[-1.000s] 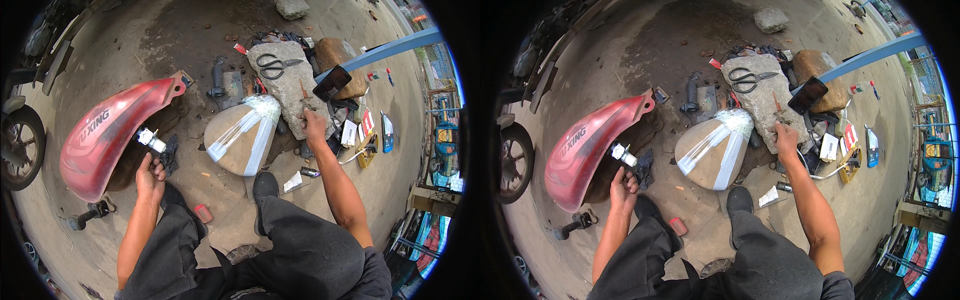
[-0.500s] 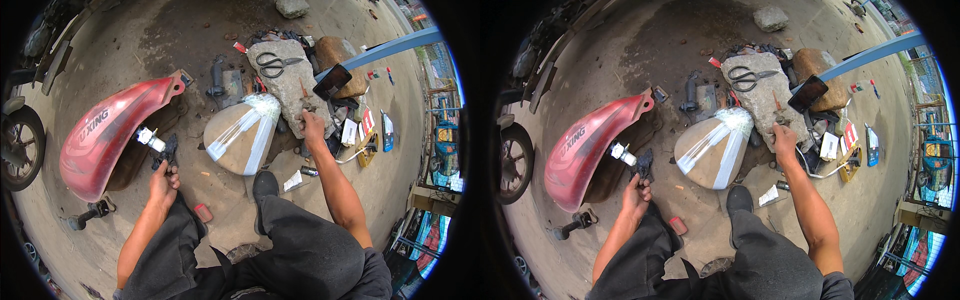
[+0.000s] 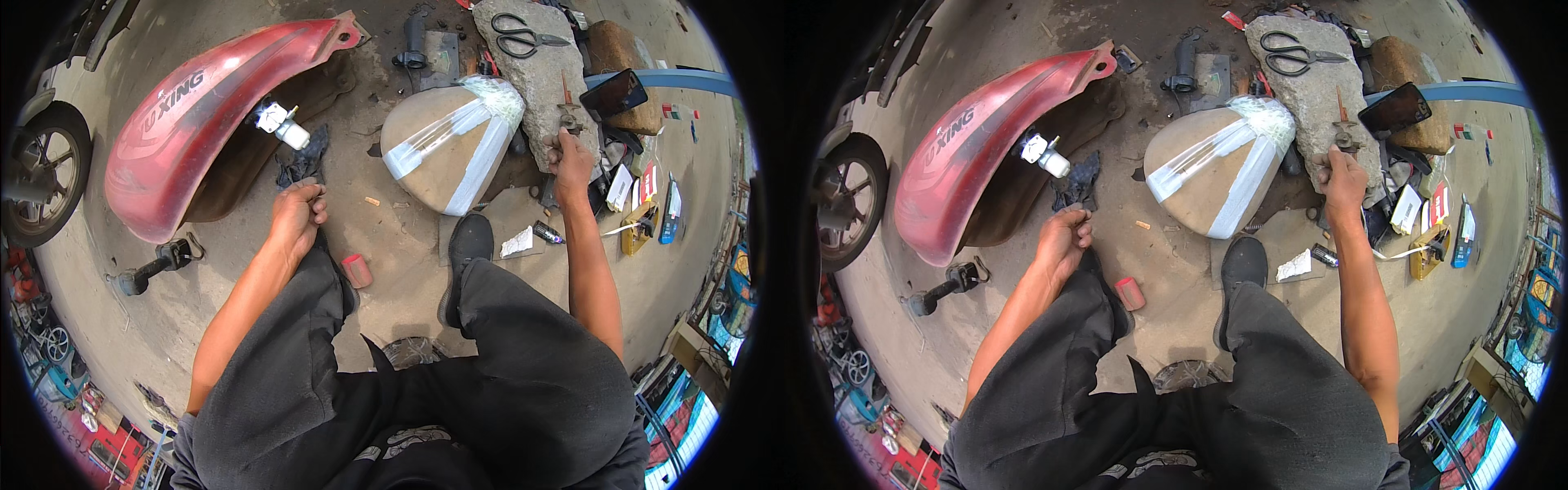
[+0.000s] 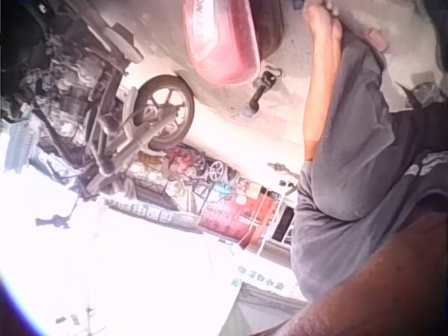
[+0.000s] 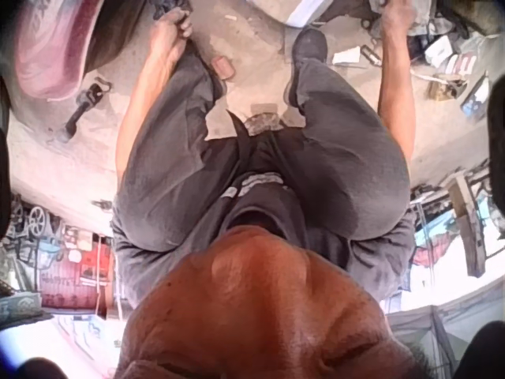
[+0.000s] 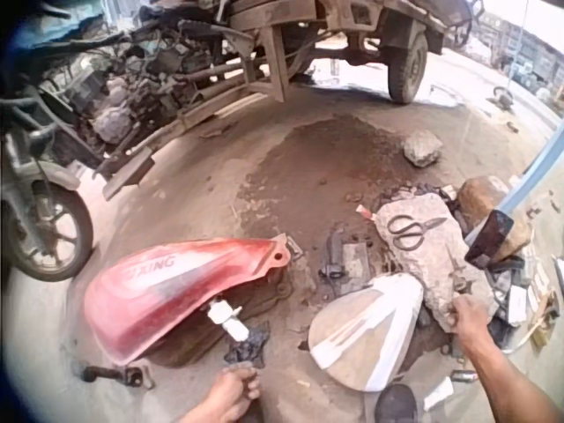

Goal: The person sits on the floor and uses a wrench to tighten a bolt on a small white component attached to a red scooter fender. The person holds the fender steady with one hand while turning the wrench with the other.

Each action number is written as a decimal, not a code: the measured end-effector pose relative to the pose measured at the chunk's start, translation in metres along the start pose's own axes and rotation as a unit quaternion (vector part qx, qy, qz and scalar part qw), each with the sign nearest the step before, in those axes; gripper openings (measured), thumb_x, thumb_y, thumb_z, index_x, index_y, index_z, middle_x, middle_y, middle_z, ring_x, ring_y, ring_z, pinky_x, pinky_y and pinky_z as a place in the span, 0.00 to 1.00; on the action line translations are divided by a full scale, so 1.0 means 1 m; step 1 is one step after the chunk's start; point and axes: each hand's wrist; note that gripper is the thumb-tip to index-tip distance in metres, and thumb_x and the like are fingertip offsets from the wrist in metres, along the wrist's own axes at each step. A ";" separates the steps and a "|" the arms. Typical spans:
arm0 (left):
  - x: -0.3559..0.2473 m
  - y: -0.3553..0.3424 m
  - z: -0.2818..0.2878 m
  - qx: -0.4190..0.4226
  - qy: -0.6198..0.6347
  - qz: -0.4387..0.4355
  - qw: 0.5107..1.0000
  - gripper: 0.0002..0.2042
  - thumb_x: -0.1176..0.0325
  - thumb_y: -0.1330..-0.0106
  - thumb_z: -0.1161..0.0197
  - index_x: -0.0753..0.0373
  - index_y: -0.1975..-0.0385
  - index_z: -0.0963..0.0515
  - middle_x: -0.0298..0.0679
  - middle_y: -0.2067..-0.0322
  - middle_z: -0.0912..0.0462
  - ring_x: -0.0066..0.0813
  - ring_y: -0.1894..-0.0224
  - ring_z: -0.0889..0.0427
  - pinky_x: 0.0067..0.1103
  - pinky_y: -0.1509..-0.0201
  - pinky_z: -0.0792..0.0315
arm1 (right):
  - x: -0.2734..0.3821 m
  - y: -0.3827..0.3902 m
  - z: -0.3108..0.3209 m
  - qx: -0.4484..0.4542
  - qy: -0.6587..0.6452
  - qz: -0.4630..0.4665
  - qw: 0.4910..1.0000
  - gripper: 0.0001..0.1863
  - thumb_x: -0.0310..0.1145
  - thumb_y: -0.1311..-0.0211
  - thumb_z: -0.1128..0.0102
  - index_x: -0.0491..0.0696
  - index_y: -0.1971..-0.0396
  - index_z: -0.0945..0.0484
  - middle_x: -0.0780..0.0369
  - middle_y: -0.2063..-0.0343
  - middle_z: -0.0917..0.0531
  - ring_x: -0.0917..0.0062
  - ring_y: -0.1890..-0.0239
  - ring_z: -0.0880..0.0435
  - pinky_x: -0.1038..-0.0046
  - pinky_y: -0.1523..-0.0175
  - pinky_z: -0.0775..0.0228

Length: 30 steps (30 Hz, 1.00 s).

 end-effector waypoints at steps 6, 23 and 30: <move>0.003 -0.002 0.013 -0.017 -0.037 -0.015 0.999 0.02 0.75 0.32 0.45 0.65 0.67 0.29 0.35 0.73 0.26 0.19 0.78 0.33 0.17 0.78 0.39 | 0.009 0.007 -0.007 0.008 -0.005 0.023 1.000 0.15 0.38 0.31 0.49 0.42 0.70 0.22 0.68 0.80 0.24 0.90 0.82 0.34 0.85 0.80 0.48; 0.027 0.041 0.113 -0.057 -0.093 -0.035 0.993 0.13 0.60 0.28 0.46 0.60 0.72 0.32 0.30 0.84 0.33 0.18 0.86 0.40 0.18 0.84 0.44 | -0.035 0.074 0.061 -0.012 0.069 0.067 0.995 0.06 0.29 0.38 0.41 0.42 0.69 0.21 0.68 0.82 0.24 0.89 0.83 0.32 0.83 0.79 0.44; 0.040 0.054 0.157 -0.106 -0.130 -0.085 0.982 0.07 0.68 0.31 0.46 0.64 0.69 0.27 0.32 0.80 0.28 0.19 0.82 0.34 0.18 0.79 0.38 | -0.103 0.133 0.128 -0.026 0.182 -0.003 0.983 0.07 0.27 0.43 0.38 0.38 0.70 0.20 0.65 0.79 0.18 0.85 0.77 0.24 0.78 0.71 0.32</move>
Point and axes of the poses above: each hand's wrist, its own y-axis away from the middle knuckle, its own z-axis out of the back of the hand, x = y × z
